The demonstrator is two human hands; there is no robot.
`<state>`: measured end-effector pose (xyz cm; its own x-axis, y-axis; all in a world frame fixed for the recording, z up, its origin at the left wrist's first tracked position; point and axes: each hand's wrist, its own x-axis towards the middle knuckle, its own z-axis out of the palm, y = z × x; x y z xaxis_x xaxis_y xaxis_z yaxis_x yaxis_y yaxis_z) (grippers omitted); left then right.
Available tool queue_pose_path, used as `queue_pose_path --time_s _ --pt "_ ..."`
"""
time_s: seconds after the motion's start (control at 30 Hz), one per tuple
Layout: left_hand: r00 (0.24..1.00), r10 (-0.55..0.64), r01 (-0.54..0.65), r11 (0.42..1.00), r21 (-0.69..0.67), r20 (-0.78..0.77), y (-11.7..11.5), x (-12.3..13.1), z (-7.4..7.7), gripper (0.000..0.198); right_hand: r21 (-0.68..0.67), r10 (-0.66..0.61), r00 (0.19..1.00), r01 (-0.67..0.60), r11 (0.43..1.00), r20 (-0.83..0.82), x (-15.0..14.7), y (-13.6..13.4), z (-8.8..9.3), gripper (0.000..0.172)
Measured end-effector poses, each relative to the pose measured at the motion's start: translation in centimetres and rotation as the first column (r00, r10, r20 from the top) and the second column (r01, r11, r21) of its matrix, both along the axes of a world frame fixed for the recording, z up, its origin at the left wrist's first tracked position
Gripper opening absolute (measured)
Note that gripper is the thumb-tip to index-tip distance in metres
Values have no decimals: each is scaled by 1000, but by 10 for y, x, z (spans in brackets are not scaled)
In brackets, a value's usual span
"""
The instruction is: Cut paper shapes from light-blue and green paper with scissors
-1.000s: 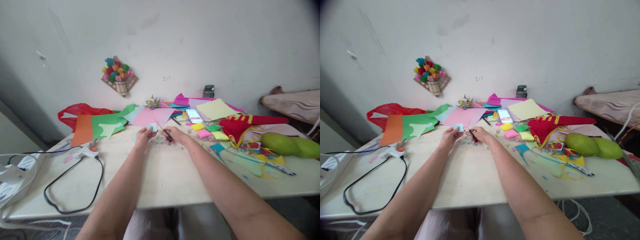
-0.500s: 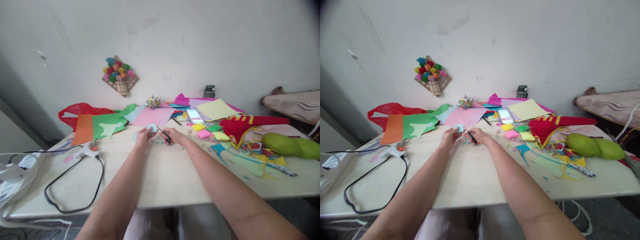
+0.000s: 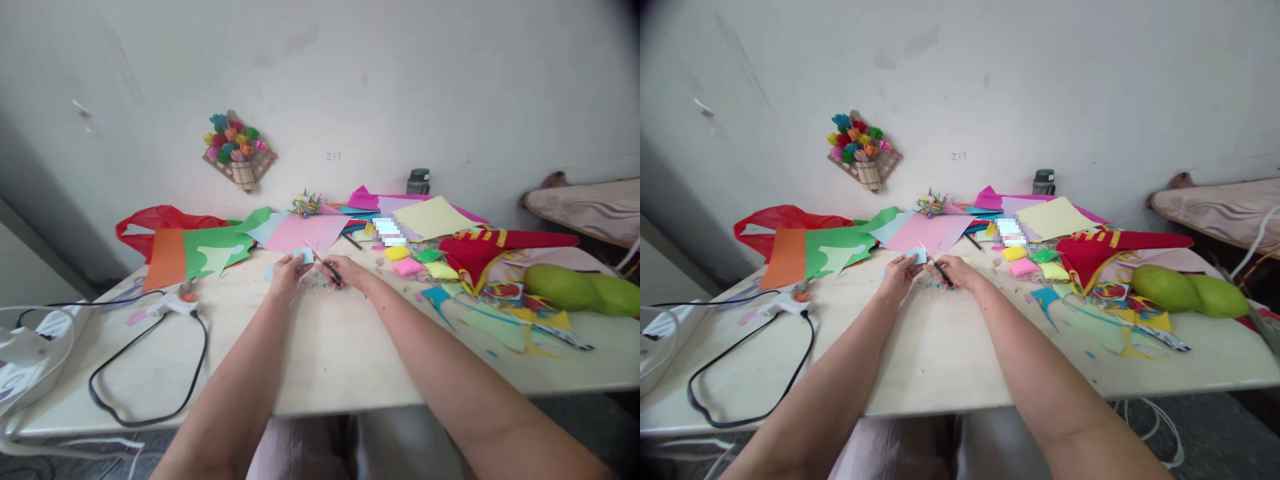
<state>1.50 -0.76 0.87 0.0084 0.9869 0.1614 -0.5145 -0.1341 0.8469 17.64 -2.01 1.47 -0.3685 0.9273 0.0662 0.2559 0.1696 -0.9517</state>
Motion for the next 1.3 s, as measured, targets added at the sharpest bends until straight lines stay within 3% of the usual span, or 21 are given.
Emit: queue_pose_path --time_s 1.3 --pt "1000 3 -3 1000 -12 19 3 -1 -3 18 -100 -32 995 23 995 -92 -5 -7 8 15"
